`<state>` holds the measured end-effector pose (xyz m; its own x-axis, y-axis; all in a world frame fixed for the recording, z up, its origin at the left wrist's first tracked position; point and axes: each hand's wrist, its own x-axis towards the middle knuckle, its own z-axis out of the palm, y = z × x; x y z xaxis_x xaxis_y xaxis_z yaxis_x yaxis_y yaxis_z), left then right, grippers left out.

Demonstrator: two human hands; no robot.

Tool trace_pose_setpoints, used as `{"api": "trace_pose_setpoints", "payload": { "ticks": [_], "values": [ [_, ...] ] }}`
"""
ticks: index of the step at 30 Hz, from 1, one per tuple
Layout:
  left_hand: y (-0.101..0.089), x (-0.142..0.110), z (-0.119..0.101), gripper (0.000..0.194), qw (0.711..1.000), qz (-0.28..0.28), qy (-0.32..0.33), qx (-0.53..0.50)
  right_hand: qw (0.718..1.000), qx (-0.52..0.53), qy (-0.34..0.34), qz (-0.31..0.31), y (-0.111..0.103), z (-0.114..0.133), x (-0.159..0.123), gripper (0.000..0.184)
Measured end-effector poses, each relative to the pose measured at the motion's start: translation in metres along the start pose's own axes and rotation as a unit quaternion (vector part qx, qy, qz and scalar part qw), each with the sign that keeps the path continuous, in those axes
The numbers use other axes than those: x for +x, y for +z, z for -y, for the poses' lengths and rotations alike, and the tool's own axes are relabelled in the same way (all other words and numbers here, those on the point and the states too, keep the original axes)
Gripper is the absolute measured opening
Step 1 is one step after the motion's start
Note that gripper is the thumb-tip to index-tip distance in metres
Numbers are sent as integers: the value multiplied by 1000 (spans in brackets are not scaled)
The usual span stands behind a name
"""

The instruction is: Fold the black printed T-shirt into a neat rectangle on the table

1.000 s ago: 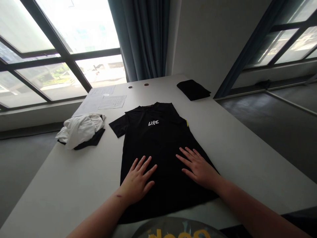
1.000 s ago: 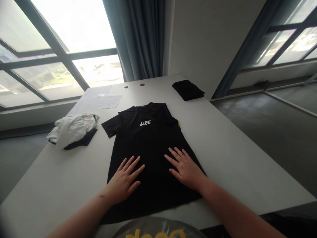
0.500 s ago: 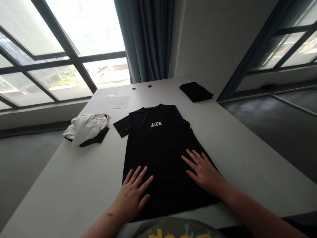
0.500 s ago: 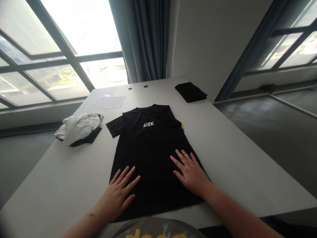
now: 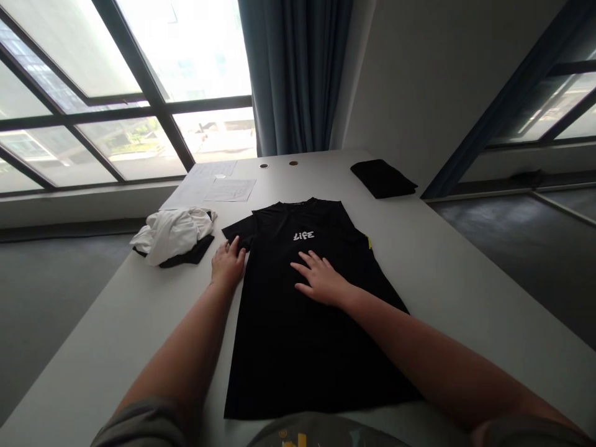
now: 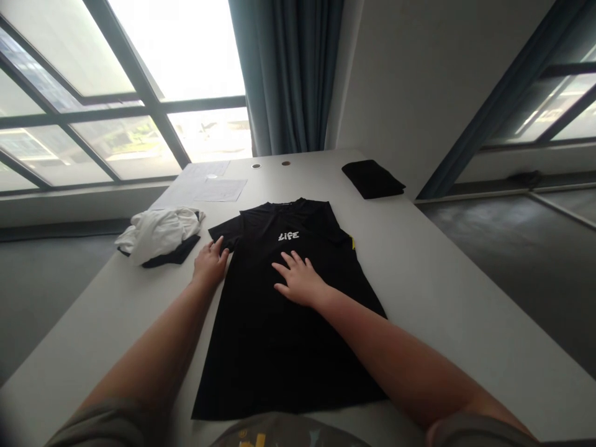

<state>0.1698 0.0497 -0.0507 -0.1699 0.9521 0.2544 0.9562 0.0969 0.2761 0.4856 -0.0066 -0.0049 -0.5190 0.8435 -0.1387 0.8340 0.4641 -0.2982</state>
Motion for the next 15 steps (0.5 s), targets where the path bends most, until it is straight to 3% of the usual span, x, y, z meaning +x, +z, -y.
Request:
{"api": "trace_pose_setpoints", "payload": {
  "ticks": [4,7,11,15],
  "values": [
    [10,36,-3,56,999,15,-44,16,999,17,-3,-48,4,26,71,67],
    [16,51,-2,56,997,15,-76,28,997,11,-4,-75,1,32,122,65],
    [25,58,2,63,995,28,-81,45,996,-5,24,-82,-8,20,181,68],
    [31,57,6,63,997,29,-62,24,994,-20,63,-86,-1,-1,211,73]
  ]
}}
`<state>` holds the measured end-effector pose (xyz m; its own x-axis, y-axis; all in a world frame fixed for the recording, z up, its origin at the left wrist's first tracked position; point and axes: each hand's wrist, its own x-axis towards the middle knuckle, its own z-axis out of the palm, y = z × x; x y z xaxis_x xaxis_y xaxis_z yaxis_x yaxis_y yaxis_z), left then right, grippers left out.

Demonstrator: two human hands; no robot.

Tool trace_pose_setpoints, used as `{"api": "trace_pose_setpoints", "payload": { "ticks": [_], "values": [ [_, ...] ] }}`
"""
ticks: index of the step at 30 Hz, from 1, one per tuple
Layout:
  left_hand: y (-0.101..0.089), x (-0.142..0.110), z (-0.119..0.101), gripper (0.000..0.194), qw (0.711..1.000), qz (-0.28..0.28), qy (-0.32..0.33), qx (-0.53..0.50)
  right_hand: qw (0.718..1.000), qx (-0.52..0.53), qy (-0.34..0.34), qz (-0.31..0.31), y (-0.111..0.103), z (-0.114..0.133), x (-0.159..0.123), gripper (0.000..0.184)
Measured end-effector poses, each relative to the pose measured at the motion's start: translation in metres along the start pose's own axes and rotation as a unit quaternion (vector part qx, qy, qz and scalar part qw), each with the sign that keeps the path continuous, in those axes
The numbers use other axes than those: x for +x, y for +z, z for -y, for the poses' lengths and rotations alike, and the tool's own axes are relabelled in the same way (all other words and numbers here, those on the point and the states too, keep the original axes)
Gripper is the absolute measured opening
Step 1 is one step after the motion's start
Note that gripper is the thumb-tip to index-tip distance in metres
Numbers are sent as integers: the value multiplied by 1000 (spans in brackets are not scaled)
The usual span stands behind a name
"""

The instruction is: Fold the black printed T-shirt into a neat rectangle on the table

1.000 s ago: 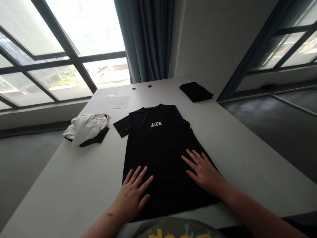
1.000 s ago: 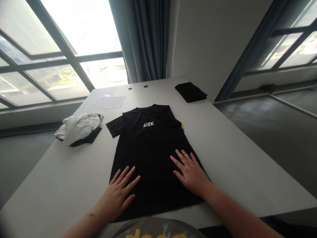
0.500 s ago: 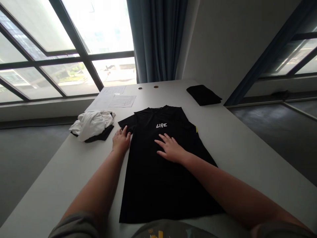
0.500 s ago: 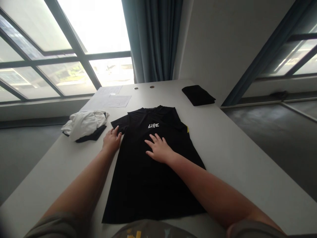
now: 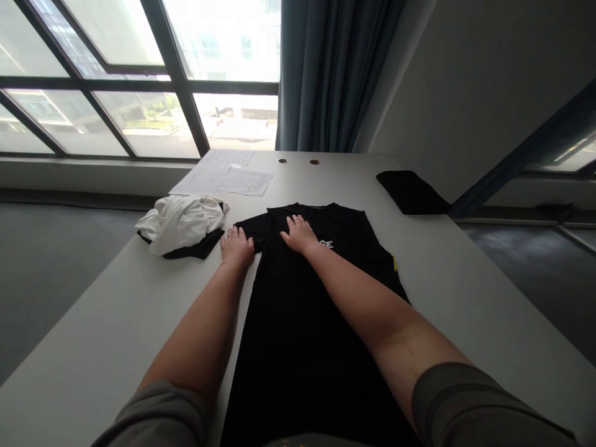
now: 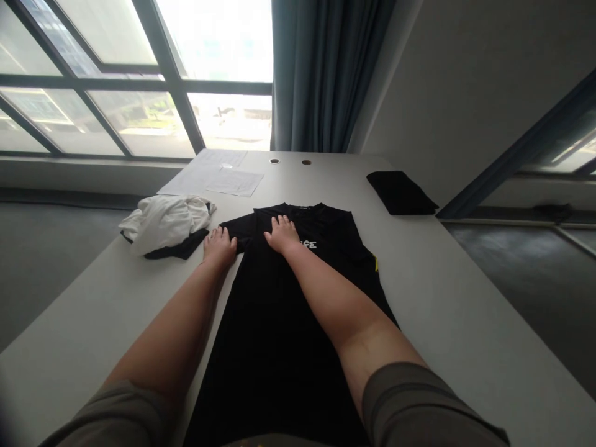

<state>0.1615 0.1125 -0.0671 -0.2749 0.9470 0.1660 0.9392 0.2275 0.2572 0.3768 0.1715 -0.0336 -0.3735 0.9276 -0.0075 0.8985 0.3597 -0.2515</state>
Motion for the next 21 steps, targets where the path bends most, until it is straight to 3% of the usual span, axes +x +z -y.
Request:
{"api": "trace_pose_setpoints", "payload": {
  "ticks": [6,11,15,18,21],
  "values": [
    [7,3,4,64,991,-56,11,-117,1000,-11,4,-25,22,-13,0,71],
    [7,8,1,68,947,-148,52,-279,1000,-4,-13,-27,20,-15,0,70],
    [2,6,3,72,929,-188,85,-306,999,18,-40,-33,16,-16,-2,63],
    [-3,8,11,69,931,-182,39,-314,997,28,-62,-39,16,-18,-3,58],
    [-10,9,21,65,938,-118,-20,-325,997,23,-68,-31,16,-18,-3,58]
  ]
}}
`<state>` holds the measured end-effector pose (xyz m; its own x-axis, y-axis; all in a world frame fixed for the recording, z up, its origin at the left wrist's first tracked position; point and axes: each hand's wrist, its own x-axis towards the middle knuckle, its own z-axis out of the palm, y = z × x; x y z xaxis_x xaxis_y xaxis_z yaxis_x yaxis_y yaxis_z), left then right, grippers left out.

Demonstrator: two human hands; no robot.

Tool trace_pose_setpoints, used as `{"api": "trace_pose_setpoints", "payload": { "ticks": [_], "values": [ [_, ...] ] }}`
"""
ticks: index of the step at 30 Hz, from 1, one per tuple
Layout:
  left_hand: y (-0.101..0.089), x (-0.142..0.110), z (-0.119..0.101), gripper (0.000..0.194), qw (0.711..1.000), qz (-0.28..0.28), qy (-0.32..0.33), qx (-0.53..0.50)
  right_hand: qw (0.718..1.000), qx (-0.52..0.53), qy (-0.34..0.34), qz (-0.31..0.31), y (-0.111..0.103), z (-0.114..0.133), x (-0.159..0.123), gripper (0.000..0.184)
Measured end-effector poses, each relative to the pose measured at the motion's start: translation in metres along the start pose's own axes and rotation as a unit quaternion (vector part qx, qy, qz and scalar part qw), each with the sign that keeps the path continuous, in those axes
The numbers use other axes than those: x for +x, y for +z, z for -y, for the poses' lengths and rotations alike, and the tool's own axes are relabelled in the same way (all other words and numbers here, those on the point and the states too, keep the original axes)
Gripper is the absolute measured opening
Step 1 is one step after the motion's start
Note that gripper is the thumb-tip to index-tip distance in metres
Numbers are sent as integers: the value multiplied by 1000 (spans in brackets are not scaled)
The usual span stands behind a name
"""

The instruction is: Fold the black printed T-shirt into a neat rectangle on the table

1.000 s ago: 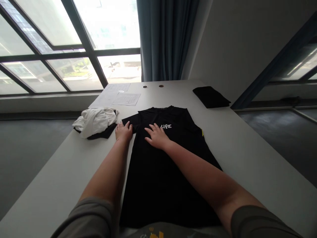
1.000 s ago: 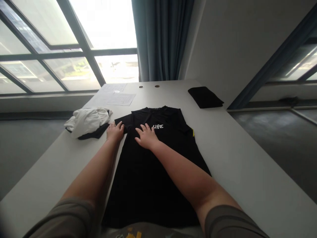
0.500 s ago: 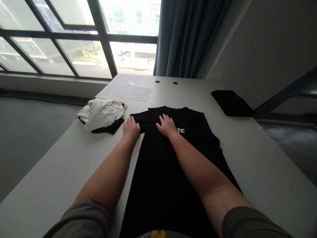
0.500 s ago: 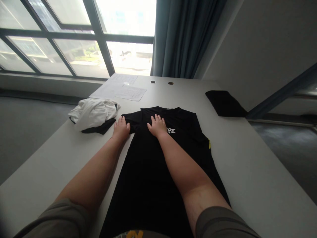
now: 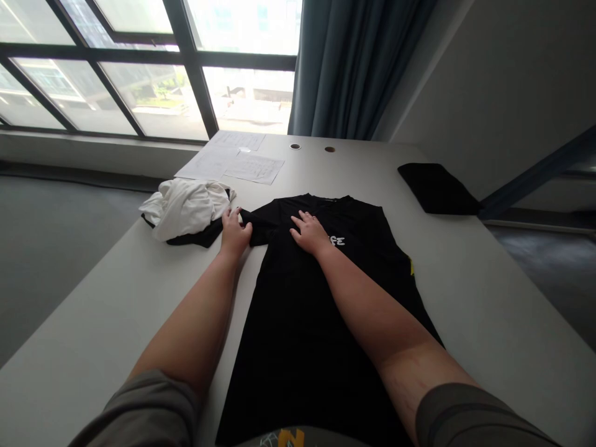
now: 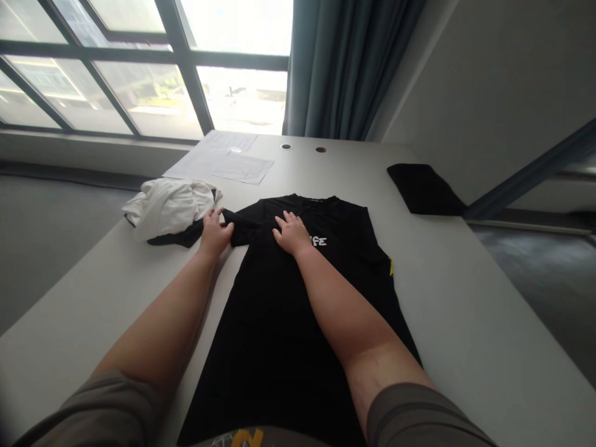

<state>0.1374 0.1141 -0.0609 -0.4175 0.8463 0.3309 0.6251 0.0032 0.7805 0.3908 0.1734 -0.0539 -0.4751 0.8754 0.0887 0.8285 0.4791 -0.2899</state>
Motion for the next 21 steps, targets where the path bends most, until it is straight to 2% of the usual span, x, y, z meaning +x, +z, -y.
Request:
{"api": "trace_pose_setpoints", "payload": {
  "ticks": [3,5,11,16,21],
  "values": [
    [-10,-3,-3,79,997,56,-33,40,1000,-8,-1,8,0,1,0,58],
    [-15,-10,-8,78,992,73,-31,93,1000,-14,0,18,-1,2,1,59],
    [-14,-25,-19,41,976,103,37,188,997,-27,11,73,-2,5,5,68],
    [-11,-20,-18,40,986,84,80,120,997,-21,-16,74,-3,1,6,71],
    [-8,-17,-16,42,993,48,77,70,998,-23,-13,51,-2,3,5,67]
  ]
}}
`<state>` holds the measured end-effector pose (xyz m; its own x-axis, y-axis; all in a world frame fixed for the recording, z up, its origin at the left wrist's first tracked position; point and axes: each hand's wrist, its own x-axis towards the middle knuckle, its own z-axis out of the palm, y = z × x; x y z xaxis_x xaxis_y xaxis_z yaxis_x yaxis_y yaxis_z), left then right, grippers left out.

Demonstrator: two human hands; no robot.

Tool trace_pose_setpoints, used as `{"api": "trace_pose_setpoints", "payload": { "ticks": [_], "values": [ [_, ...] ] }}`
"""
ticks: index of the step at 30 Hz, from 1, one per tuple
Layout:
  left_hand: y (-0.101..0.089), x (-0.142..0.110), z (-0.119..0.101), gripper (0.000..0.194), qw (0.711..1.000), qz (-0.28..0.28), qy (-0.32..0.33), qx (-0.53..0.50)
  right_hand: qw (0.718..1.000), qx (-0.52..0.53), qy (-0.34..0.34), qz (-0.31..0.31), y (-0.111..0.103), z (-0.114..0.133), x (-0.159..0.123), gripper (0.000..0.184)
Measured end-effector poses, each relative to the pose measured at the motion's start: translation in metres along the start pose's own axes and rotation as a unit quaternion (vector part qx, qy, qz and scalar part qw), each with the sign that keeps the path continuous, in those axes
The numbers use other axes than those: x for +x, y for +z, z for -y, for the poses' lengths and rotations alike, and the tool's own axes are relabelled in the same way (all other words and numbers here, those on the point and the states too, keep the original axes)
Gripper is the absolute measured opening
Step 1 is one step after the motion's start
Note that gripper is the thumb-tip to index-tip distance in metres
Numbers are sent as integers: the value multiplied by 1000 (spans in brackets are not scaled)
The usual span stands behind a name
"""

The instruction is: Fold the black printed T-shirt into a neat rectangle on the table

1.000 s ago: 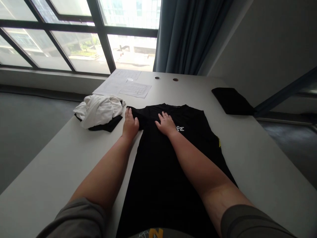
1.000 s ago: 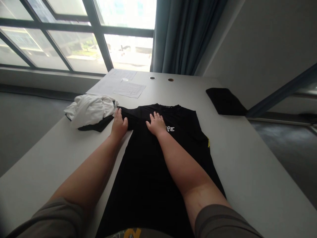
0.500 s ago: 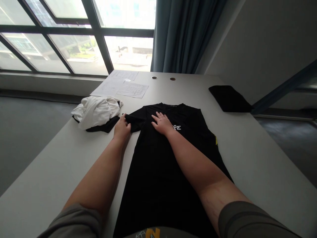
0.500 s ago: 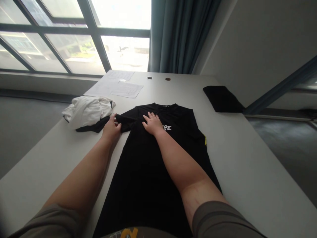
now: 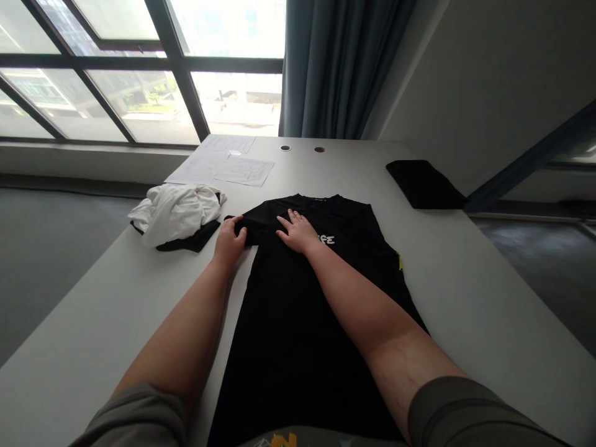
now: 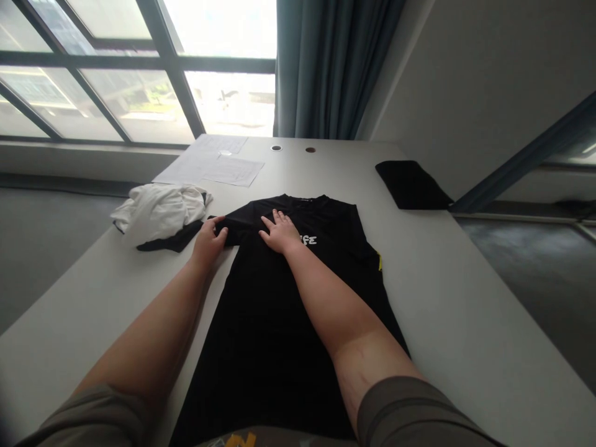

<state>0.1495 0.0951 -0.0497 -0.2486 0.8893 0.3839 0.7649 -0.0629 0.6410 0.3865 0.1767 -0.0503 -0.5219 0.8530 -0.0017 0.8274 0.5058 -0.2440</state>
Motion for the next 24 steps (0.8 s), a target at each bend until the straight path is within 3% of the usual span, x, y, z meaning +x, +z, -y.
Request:
{"api": "trace_pose_setpoints", "payload": {
  "ticks": [10,17,20,24],
  "values": [
    [9,7,2,44,1000,-9,2,-10,998,-9,37,40,-4,5,35,72],
    [10,8,0,49,1000,1,-2,-22,997,-17,21,68,-2,4,56,72],
    [11,8,0,52,999,-9,-2,-38,999,-19,9,38,-1,3,55,68],
    [9,6,-5,59,999,-11,12,-47,998,6,-10,-54,0,3,46,56]
  ]
}}
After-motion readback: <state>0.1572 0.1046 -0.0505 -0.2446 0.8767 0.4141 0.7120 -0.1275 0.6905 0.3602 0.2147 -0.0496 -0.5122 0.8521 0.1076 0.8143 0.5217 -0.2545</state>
